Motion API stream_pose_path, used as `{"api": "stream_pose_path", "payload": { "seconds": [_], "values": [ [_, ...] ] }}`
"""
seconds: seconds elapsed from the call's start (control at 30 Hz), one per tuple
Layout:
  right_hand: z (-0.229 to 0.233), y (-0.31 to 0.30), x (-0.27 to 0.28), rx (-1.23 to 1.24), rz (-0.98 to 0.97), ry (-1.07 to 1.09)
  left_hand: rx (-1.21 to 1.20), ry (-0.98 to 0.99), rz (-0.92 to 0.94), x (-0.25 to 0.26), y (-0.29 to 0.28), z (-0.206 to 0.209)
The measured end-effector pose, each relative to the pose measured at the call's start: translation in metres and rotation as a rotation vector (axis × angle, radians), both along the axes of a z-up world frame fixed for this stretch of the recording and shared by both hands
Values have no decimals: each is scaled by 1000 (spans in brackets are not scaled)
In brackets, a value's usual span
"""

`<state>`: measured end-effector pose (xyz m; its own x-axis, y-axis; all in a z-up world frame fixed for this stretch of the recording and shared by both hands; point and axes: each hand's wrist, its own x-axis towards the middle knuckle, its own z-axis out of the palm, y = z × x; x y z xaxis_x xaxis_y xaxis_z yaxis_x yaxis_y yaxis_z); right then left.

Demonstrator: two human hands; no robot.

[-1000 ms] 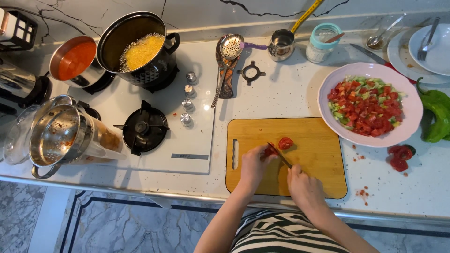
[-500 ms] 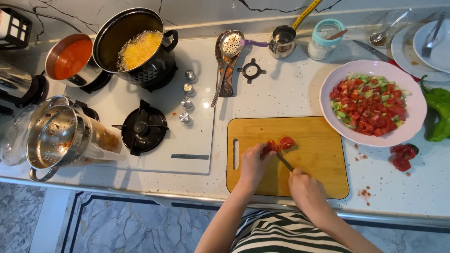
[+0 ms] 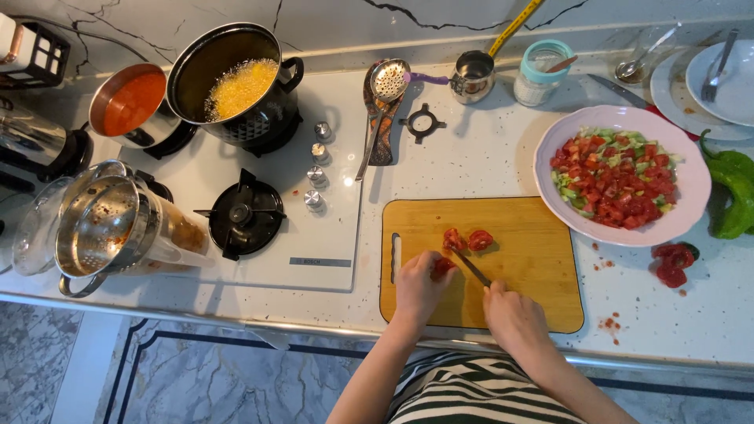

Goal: The person dices tomatoes with a knife on a cutting board next to a bowl of chopped lettuce. They slide the diced tomatoes from the board into the bowl, dice another tomato, then carry the cutting board to the sink and rinse it.

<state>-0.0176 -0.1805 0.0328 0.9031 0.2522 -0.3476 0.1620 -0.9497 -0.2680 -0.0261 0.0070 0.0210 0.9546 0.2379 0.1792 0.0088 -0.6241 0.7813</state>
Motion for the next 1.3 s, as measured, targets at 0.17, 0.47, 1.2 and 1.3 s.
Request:
{"api": "stream_pose_path", "payload": {
  "seconds": [0.17, 0.47, 1.2, 1.3],
  "values": [
    [12, -7, -19, -36, 76, -106, -60, 75, -71, -14, 12, 10],
    [1, 3, -38, -32, 153, -139, 24, -27, -105, -10, 4, -5],
    [-7, -4, -26, -53, 85, 7, 69, -145, -34, -10, -2, -23],
    [-5, 1, -27, -74, 60, 74, 17, -100, -68, -16, 4, -14]
  ]
}}
